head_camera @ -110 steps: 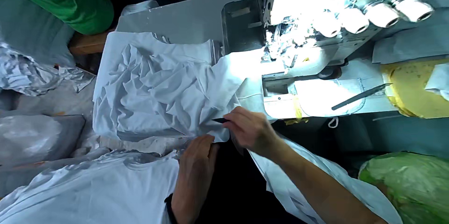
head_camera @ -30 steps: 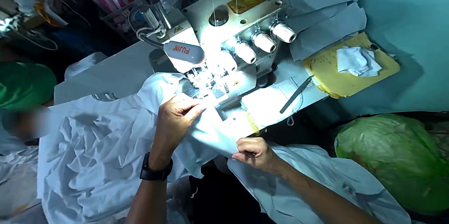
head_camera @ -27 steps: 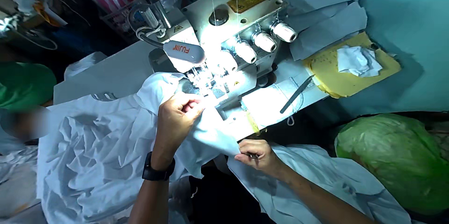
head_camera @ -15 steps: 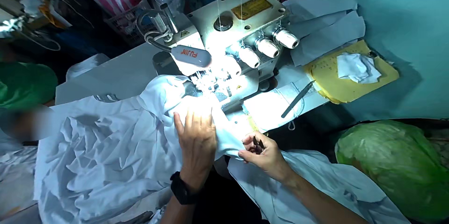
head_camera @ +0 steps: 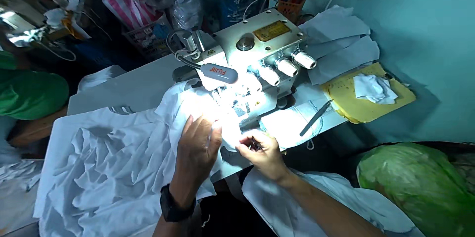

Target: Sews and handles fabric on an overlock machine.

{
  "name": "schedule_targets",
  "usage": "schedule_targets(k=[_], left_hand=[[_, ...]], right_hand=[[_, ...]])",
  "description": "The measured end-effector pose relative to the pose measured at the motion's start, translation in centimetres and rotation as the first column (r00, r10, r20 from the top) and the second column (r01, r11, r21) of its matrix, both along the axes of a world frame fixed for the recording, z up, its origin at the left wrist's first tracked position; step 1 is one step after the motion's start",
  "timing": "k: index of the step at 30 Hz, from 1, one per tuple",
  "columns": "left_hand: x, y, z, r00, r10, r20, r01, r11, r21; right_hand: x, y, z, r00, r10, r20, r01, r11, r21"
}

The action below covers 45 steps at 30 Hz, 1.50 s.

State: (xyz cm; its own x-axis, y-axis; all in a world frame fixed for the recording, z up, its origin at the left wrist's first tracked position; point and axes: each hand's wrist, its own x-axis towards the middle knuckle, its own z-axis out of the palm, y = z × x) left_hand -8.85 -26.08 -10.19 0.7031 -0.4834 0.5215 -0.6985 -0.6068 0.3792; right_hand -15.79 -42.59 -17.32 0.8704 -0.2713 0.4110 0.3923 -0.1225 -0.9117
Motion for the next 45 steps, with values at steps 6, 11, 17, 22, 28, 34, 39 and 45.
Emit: schedule_targets(k=[6, 11, 17, 22, 28, 34, 39, 45], left_hand=[[5.0, 2.2, -1.5, 0.99, -0.053, -0.132, 0.051, 0.999, -0.019], [7.9, 2.8, -0.9, 0.986, -0.07, -0.152, 0.062, 0.996, -0.06], [12.0, 1.6, -1.9, 0.954, 0.078, -0.289, -0.167, 0.94, -0.297], [5.2, 1.8, -3.1, 0.854, 0.09, -0.512, -0.344, 0.836, -0.427], [-3.3, 2.3, -4.4, 0.875, 0.387, -0.291, -0.432, 0.895, -0.109], [-10.0, 3.1, -2.5, 0.983, 0.113, -0.146, -0.134, 0.98, -0.145], [-14.7, 5.3, -6.4, 0.829, -0.466, -0.31, 0.263, 0.813, -0.52], [-16.6, 5.3, -7.5, 0.84, -0.451, -0.302, 0.216, 0.788, -0.577]], right_hand=[[3.6, -0.8, 1.9, 0.987, -0.121, 0.107, 0.148, 0.943, -0.3], [3.5, -0.7, 1.1, 0.972, -0.178, 0.154, 0.226, 0.887, -0.402], [-0.9, 0.3, -6.5, 0.97, -0.19, 0.15, 0.234, 0.894, -0.381], [0.2, -2.1, -1.5, 0.997, -0.032, -0.069, 0.007, 0.945, -0.326], [3.5, -2.3, 6.1, 0.98, -0.05, 0.193, 0.188, 0.555, -0.81], [4.7, 0.1, 6.9, 0.979, 0.01, 0.206, 0.171, 0.521, -0.836], [0.6, 0.2, 2.2, 0.989, 0.084, 0.118, 0.003, 0.804, -0.595], [-2.1, 2.3, -3.8, 0.992, 0.058, 0.113, 0.026, 0.775, -0.631]])
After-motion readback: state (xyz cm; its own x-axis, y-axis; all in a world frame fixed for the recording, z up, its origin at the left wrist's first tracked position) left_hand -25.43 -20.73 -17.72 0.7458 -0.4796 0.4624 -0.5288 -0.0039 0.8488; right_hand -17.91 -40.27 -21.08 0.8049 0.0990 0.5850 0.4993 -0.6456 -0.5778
